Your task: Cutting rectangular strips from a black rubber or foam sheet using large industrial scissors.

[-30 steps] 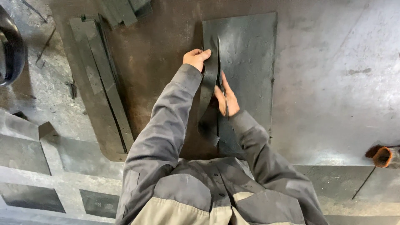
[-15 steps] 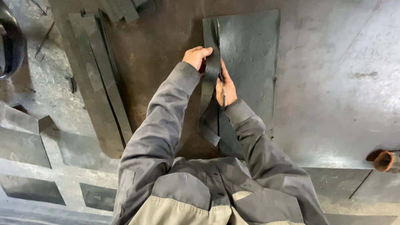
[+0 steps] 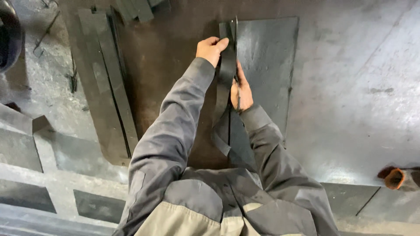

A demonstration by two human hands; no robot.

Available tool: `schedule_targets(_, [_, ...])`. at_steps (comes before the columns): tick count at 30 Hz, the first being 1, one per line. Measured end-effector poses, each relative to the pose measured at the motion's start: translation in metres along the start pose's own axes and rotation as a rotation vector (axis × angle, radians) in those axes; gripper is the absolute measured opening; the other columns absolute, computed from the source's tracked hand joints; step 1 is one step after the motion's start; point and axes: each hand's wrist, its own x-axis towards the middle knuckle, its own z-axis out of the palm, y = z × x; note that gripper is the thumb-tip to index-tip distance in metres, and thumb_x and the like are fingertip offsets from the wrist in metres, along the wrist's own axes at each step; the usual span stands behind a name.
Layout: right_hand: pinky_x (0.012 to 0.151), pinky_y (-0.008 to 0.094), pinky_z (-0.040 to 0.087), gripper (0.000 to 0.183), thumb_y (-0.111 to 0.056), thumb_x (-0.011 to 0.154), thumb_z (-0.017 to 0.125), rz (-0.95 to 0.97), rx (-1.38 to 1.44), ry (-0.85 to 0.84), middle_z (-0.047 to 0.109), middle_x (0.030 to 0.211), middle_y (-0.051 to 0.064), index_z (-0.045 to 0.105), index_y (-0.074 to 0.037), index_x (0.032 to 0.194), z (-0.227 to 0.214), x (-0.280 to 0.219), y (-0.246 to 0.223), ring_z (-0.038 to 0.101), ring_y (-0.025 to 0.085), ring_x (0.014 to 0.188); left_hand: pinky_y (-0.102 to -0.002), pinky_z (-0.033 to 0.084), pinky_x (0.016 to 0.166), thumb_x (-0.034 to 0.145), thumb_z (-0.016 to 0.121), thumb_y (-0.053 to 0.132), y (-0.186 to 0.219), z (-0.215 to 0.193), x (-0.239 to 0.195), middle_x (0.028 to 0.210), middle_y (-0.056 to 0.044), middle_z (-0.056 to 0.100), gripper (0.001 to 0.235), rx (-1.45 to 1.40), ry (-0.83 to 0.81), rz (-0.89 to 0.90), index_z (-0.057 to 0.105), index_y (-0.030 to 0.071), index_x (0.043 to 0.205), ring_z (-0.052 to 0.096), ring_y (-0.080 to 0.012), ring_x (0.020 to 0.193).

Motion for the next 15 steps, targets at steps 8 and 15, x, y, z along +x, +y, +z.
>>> schedule_targets(8, [0.125, 0.032, 0.033, 0.058, 0.000, 0.108, 0.041, -0.023, -0.068, 0.031, 0.039, 0.164, 0.016, 0.025, -0.003, 0.163, 0.006, 0.015, 0.010, 0.040, 0.024, 0.152, -0.032, 0.054, 0.063, 0.088, 0.077, 0.024, 0.001, 0.000, 0.011, 0.078, -0.008, 0.073, 0.030, -0.039, -0.036, -0.023, 0.077, -0.005, 0.095, 0.065, -0.0145, 0.068])
schedule_targets(15, [0.062, 0.029, 0.047, 0.069, 0.007, 0.104, 0.047, 0.215, 0.115, 0.086, 0.061, 0.113, 0.012, 0.034, -0.014, 0.168, -0.012, 0.030, 0.052, 0.051, 0.016, 0.073, -0.035, 0.057, 0.066, 0.082, 0.080, 0.026, -0.003, 0.006, 0.010, 0.081, -0.012, 0.077, 0.031, -0.031, 0.151, 0.096, 0.076, -0.005, 0.088, 0.068, -0.0180, 0.072])
